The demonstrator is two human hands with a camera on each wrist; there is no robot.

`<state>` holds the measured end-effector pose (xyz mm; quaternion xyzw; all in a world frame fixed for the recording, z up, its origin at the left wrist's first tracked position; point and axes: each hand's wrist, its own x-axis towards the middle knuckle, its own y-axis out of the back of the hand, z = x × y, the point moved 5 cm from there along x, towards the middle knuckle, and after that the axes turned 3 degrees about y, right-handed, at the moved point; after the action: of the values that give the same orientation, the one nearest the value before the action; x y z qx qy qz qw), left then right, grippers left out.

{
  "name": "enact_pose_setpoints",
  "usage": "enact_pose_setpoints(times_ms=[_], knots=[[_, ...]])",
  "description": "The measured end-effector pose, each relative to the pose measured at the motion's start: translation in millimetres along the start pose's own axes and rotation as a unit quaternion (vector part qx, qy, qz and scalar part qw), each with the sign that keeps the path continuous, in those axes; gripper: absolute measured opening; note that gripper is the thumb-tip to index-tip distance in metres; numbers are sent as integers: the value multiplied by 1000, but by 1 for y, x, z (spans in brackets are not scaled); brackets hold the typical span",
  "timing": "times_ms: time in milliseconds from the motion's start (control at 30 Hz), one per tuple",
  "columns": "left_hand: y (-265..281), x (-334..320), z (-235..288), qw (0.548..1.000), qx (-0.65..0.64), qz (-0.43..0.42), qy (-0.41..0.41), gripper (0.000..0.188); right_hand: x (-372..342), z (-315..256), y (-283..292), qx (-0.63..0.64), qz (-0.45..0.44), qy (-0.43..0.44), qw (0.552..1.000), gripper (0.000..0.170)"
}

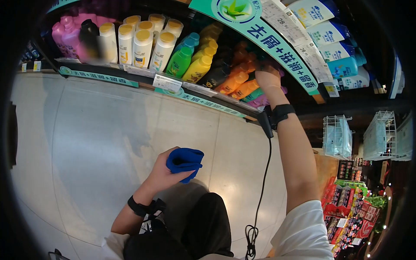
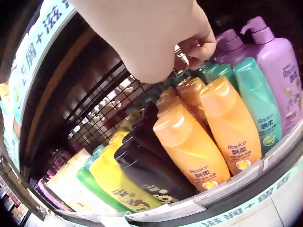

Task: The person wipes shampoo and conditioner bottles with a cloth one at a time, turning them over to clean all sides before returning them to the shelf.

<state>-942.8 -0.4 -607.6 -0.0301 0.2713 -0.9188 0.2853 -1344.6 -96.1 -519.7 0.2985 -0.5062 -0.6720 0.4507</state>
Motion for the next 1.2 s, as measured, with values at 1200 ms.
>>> enact_pose_setpoints(times_ms=[1200], knots=[[-7, -54, 38, 827, -553, 84, -56, 66, -253, 2, 28, 558, 422, -59, 712, 36]])
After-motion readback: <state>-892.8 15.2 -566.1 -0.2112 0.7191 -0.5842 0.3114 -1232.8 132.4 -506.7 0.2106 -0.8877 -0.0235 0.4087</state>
